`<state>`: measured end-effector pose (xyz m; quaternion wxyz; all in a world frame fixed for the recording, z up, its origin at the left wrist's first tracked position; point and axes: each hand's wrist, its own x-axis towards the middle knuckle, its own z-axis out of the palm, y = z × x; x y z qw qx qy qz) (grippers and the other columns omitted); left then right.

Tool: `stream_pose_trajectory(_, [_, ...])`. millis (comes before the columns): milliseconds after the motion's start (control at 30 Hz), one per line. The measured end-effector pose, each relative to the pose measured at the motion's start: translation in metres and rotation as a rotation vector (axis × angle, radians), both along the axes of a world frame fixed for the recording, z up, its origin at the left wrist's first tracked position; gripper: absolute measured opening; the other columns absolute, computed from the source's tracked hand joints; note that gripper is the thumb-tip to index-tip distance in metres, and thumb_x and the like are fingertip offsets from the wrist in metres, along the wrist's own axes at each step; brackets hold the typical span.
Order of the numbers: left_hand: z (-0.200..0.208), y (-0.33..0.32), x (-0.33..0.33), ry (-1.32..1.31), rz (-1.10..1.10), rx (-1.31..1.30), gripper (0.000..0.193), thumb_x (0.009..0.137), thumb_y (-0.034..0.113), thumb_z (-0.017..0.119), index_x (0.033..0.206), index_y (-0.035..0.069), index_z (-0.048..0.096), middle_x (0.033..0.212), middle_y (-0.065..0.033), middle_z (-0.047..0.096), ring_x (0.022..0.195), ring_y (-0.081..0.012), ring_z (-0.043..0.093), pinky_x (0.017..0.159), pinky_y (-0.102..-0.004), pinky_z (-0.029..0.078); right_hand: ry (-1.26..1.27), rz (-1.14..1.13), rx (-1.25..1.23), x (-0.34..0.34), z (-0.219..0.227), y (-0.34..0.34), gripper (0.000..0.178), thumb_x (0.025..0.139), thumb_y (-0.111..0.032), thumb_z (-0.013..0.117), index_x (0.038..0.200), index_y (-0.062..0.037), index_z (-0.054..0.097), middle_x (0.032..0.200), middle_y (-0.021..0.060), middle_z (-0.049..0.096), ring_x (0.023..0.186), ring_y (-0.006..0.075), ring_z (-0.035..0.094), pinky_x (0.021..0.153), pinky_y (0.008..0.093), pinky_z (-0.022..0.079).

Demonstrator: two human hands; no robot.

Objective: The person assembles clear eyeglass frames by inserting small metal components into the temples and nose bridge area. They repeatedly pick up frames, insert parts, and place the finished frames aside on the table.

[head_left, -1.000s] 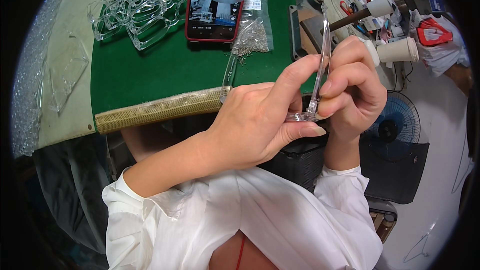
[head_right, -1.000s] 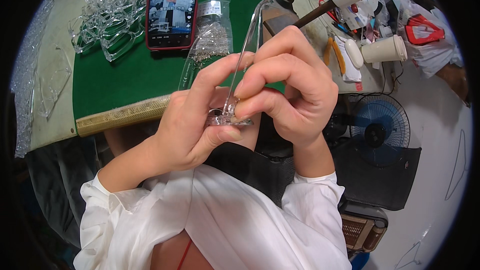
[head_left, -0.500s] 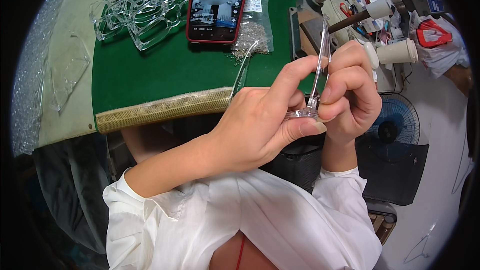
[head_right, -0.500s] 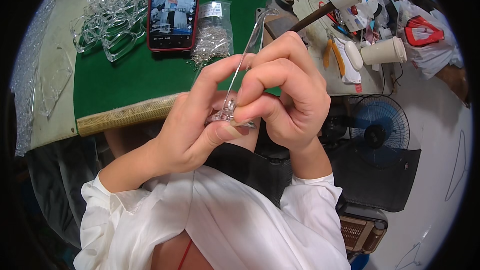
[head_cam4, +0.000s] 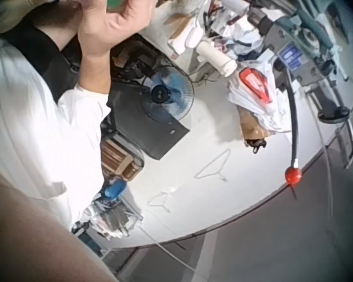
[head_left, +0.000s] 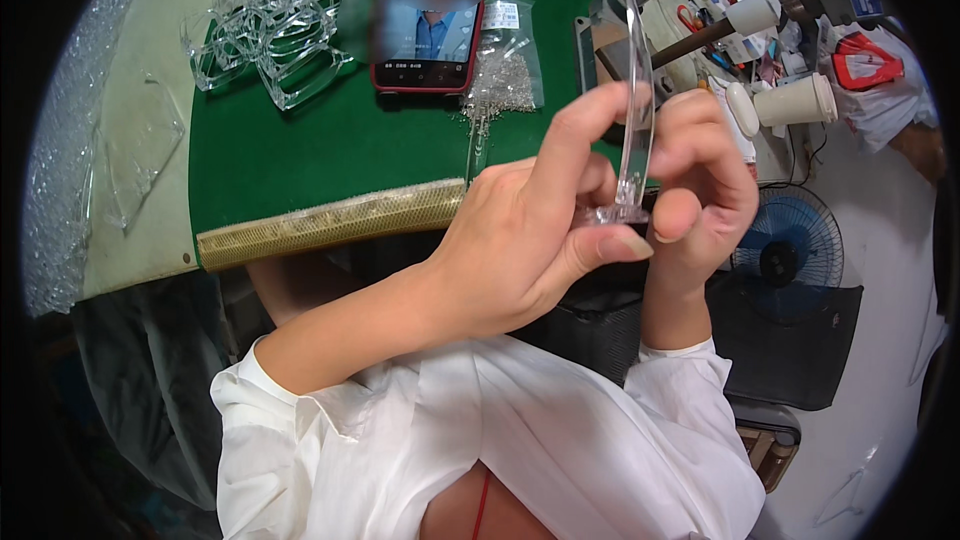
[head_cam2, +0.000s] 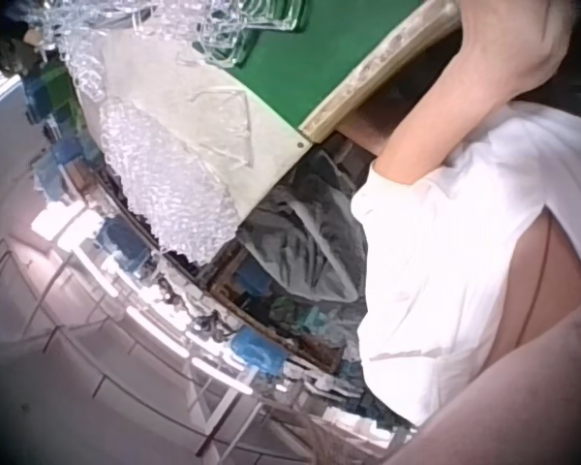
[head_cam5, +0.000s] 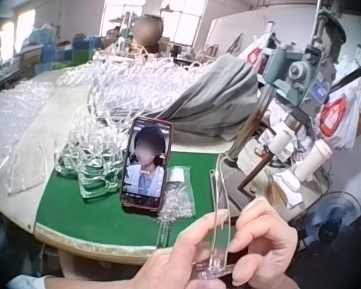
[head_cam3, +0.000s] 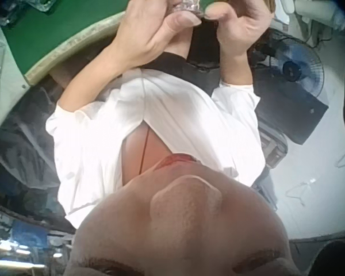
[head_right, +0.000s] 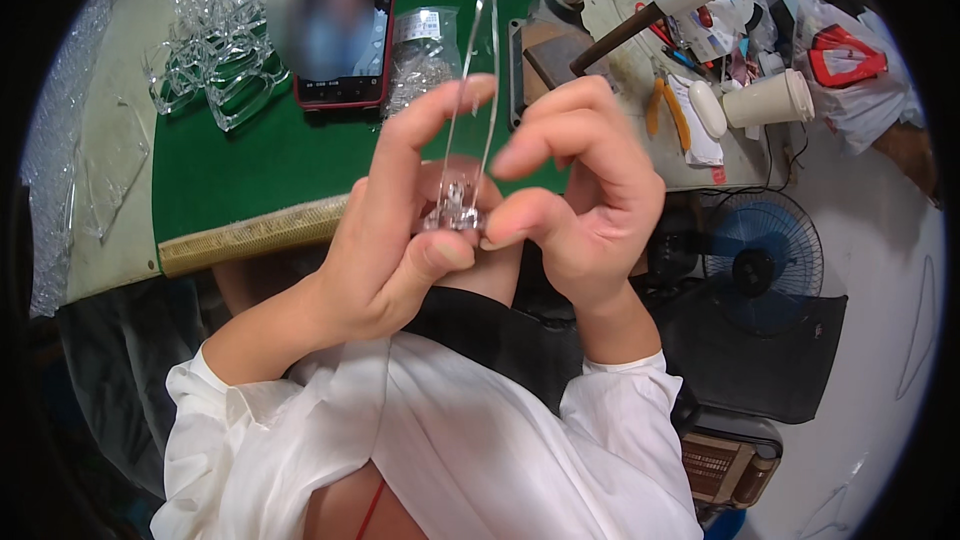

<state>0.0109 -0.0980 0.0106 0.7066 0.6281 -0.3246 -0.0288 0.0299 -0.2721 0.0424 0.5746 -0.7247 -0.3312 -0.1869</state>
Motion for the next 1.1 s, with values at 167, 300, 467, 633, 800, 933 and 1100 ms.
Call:
stream_pose_trajectory(167, [0.002, -0.034, 0.020, -0.114, 0.198, -0.144, 0.066, 0.088, 0.032, 0.060, 0.136, 0.001, 0.029, 0.086, -0.0163, 0.061, 0.076, -0.0336, 0.061, 0.064, -0.0372, 0.048, 0.236, -0.066, 0.054, -0.005, 0.004, -0.007, 0.031, 0.084, -0.027, 0.066, 0.093, 0.0031, 0.067, 0.084, 0.0057, 0.059, 0.084, 0.0155, 0.049, 0.078, 0.0269, 0.038])
stream_pose_trajectory(300, [0.014, -0.040, 0.051, -0.619, 0.403, 0.439, 0.025, 0.085, 0.022, 0.060, 0.098, 0.001, 0.058, 0.082, -0.0109, 0.062, 0.081, -0.0287, 0.062, 0.058, -0.0396, 0.050, 0.261, -0.104, 0.097, 0.014, 0.017, -0.036, 0.023, 0.083, -0.017, 0.066, 0.093, 0.0028, 0.068, 0.086, 0.0040, 0.059, 0.086, 0.0135, 0.049, 0.078, 0.0254, 0.038])
stream_pose_trajectory(467, [0.019, -0.069, 0.076, -0.591, 0.338, 0.512, 0.016, 0.086, 0.017, 0.062, 0.088, 0.002, 0.057, 0.065, -0.0152, 0.061, 0.058, -0.0341, 0.060, 0.049, -0.0424, 0.044, 0.288, -0.094, 0.170, 0.042, 0.028, -0.067, 0.019, 0.086, -0.017, 0.066, 0.094, -0.0001, 0.066, 0.085, -0.0002, 0.058, 0.082, 0.0084, 0.051, 0.077, 0.0221, 0.039])
stream_pose_trajectory(633, [0.032, -0.100, 0.097, -0.618, 0.399, 0.549, 0.020, 0.089, 0.020, 0.057, 0.082, 0.002, 0.054, 0.059, -0.0159, 0.058, 0.057, -0.0344, 0.060, 0.049, -0.0436, 0.044, 0.231, -0.286, 0.211, 0.069, 0.034, -0.091, 0.016, 0.085, -0.016, 0.067, 0.090, -0.0033, 0.060, 0.083, -0.0028, 0.058, 0.079, 0.0069, 0.052, 0.077, 0.0224, 0.041])
stream_pose_trajectory(800, [0.034, -0.121, 0.113, -0.596, 0.442, 0.595, 0.025, 0.091, 0.024, 0.055, 0.078, 0.002, 0.054, 0.055, -0.0166, 0.056, 0.054, -0.0351, 0.059, 0.050, -0.0448, 0.044, 0.244, -0.343, 0.262, 0.088, 0.034, -0.105, 0.012, 0.084, -0.011, 0.066, 0.090, -0.0040, 0.059, 0.084, -0.0015, 0.058, 0.082, 0.0075, 0.053, 0.079, 0.0228, 0.041])
stream_pose_trajectory(933, [0.030, -0.133, 0.120, -0.582, 0.473, 0.557, 0.026, 0.090, 0.022, 0.055, 0.075, 0.001, 0.054, 0.055, -0.0172, 0.056, 0.054, -0.0353, 0.059, 0.051, -0.0444, 0.045, 0.143, -0.419, 0.229, 0.098, 0.034, -0.116, 0.014, 0.084, -0.011, 0.066, 0.095, -0.0044, 0.060, 0.086, -0.0014, 0.059, 0.085, 0.0080, 0.053, 0.081, 0.0225, 0.041])
stream_pose_trajectory(1100, [0.032, -0.137, 0.120, -0.571, 0.477, 0.483, 0.025, 0.088, 0.019, 0.057, 0.073, 0.000, 0.055, 0.056, -0.0184, 0.057, 0.055, -0.0365, 0.059, 0.052, -0.0441, 0.047, -0.366, -0.262, 0.531, 0.096, 0.157, -0.150, 0.035, 0.091, -0.020, 0.043, 0.117, -0.0002, 0.055, 0.125, 0.0169, 0.054, 0.116, 0.0286, 0.050, 0.095, 0.0383, 0.040])
